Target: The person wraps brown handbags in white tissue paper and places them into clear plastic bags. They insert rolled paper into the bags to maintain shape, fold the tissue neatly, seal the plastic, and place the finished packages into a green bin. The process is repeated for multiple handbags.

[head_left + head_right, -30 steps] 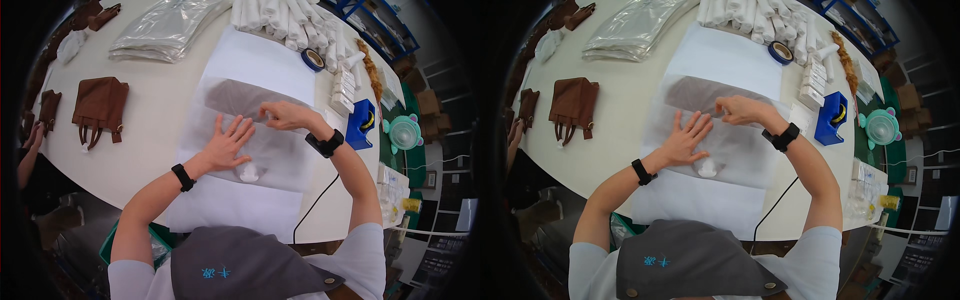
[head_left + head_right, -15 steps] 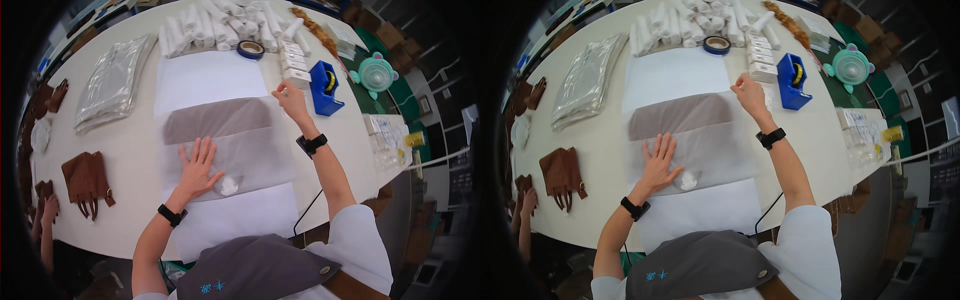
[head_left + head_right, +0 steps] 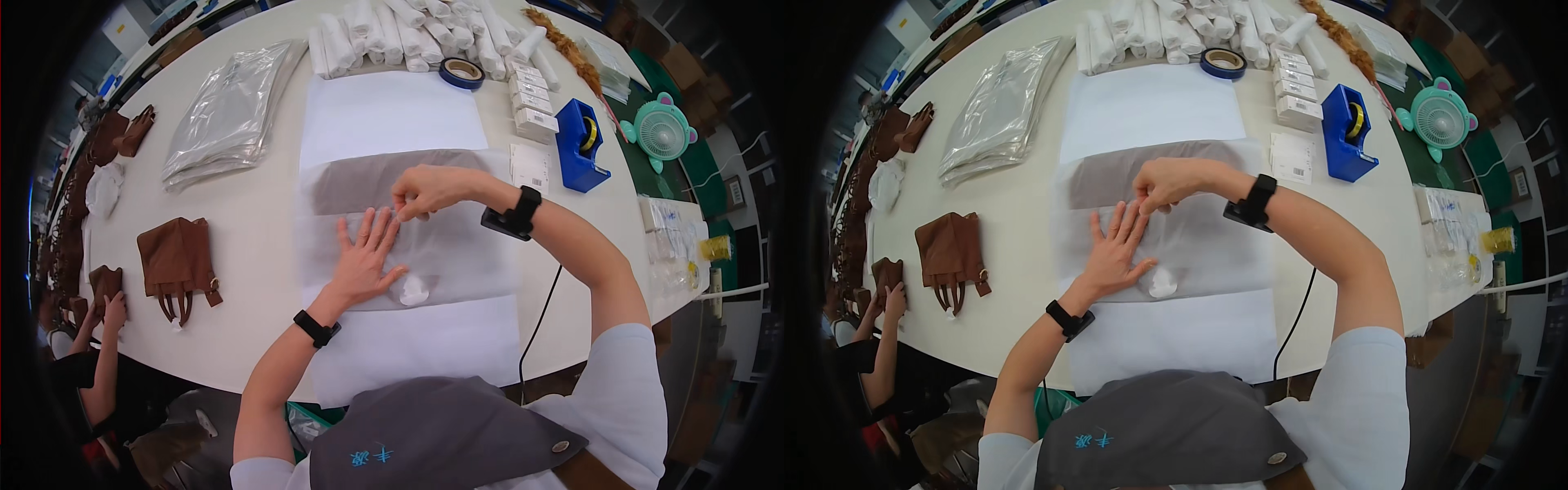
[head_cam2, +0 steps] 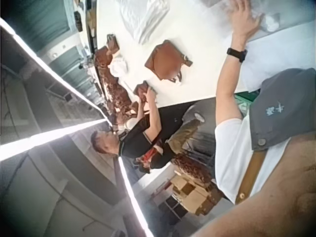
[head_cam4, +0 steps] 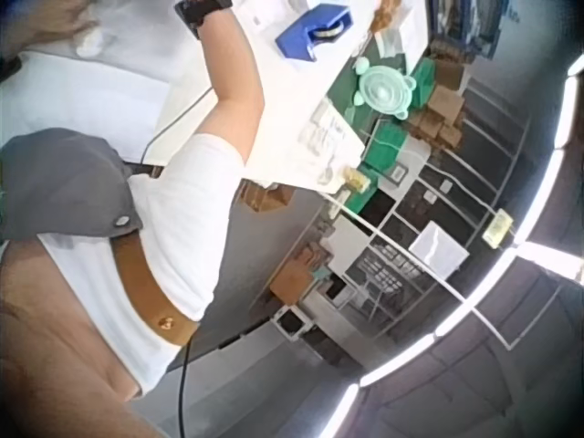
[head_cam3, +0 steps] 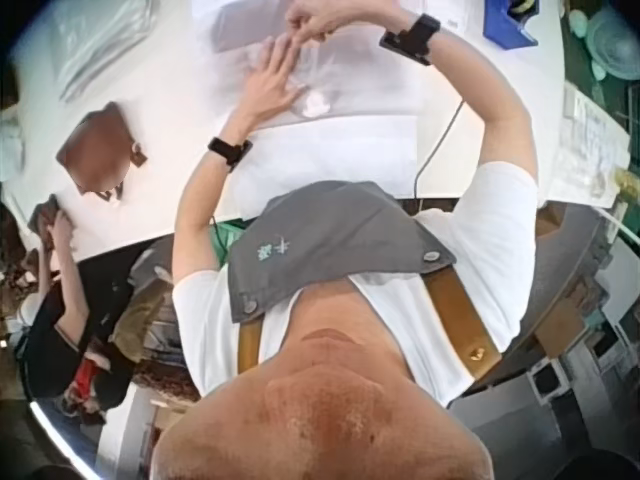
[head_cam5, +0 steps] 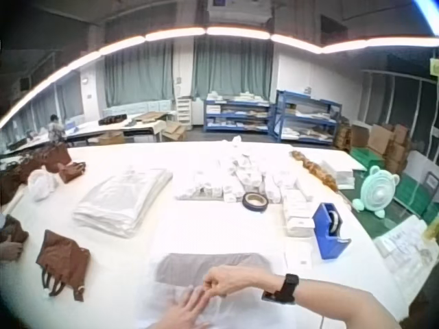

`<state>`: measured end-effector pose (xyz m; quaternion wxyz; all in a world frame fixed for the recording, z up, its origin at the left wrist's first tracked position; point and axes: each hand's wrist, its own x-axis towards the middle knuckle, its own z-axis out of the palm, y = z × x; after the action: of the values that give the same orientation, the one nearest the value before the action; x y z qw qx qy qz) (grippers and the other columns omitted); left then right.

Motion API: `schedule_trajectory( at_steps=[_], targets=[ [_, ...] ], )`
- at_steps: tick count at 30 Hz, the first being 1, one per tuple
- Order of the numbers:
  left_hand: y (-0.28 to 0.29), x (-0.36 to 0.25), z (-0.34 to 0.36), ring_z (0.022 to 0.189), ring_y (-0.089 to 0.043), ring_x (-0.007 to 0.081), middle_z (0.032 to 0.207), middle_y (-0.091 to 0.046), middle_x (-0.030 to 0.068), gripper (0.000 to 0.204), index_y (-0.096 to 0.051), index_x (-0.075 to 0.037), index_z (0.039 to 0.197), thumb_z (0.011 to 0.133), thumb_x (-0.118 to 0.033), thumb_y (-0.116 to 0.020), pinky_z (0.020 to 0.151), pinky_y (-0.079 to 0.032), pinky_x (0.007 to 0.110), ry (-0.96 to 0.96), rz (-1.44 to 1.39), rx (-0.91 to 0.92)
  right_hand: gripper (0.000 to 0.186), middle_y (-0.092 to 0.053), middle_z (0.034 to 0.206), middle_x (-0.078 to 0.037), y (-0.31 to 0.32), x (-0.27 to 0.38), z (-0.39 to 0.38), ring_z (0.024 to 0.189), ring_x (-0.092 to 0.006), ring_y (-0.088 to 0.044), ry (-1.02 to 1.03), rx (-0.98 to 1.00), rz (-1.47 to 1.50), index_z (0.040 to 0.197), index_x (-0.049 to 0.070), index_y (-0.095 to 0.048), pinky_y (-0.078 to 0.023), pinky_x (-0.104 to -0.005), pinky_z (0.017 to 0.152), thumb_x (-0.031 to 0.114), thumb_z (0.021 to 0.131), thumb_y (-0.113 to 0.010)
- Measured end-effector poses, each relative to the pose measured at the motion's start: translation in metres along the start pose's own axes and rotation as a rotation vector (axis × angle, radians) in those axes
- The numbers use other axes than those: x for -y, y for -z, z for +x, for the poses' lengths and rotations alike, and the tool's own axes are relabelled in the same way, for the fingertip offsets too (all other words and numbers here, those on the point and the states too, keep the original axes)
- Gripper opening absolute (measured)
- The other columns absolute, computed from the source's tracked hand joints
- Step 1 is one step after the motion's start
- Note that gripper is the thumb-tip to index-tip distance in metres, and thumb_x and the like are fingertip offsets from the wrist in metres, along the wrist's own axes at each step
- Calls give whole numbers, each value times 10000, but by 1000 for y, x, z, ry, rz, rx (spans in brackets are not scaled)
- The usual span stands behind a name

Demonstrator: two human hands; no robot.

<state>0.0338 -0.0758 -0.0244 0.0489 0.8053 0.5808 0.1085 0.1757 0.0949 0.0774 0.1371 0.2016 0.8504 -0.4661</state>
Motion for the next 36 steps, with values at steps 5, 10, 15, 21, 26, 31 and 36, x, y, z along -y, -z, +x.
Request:
schedule_trajectory(
  at_steps=[5, 10, 15, 21, 26, 31, 36],
  targets=[
    [-2, 0, 2, 1364, -86, 320, 1462, -169, 160, 765, -242, -16, 1383, 848, -529, -435, 993, 37, 627, -1, 2, -8, 268, -626, 717, -135, -22, -26, 48, 675, -272, -621, -19, 16, -678, 808, 22, -602, -476, -351, 593, 239, 664, -667],
    [-2, 0, 2, 1357, -106, 335, 1456, -182, 167, 745, -270, -9, 1369, 853, -521, -431, 989, 24, 634, -5, -12, -5, 341, -631, 731, -120, -13, -13, 44, 711, -299, -627, 36, -135, -851, 816, 36, -578, -482, -377, 606, 266, 605, -717],
    [-2, 0, 1, 1356, -102, 336, 1456, -182, 165, 741, -265, -7, 1370, 853, -508, -441, 988, 21, 636, -5, -26, -17, 343, -627, 709, -95, 0, -12, 44, 698, -276, -620, -5, -101, -786, 788, 58, -581, -473, -377, 601, 289, 589, -736],
    [-2, 0, 2, 1359, -91, 328, 1460, -172, 161, 737, -266, -14, 1371, 851, -502, -452, 988, 20, 637, -5, -32, -25, 211, -631, 706, -55, 18, -23, 35, 699, -244, -612, -94, -241, -462, 728, 98, -604, -462, -365, 597, 249, 632, -716],
    [-3, 1, -1, 1360, -89, 324, 1462, -164, 158, 737, -269, -24, 1372, 846, -501, -464, 988, 18, 636, -1, -23, -31, 152, -643, 744, -55, 8, -15, 29, 729, -241, -615, -32, -186, -374, 734, 102, -614, -468, -357, 611, 204, 655, -693],
    [-6, 0, 1, 1360, -87, 326, 1464, -162, 156, 726, -269, -54, 1380, 839, -486, -485, 989, 15, 636, -6, -38, -35, 160, -622, 705, -66, -18, -30, 18, 693, -250, -595, -53, -339, -402, 753, 93, -606, -456, -357, 602, 212, 688, -691],
    [0, -1, 2, 1360, -80, 332, 1470, -146, 149, 722, -264, -70, 1386, 829, -459, -508, 993, 31, 634, 11, -53, -2, 218, -537, 653, -62, 3, -57, -56, 619, -137, -502, -157, -1330, 264, 847, 36, -562, -419, -299, 577, 217, 768, -655]
  ],
)
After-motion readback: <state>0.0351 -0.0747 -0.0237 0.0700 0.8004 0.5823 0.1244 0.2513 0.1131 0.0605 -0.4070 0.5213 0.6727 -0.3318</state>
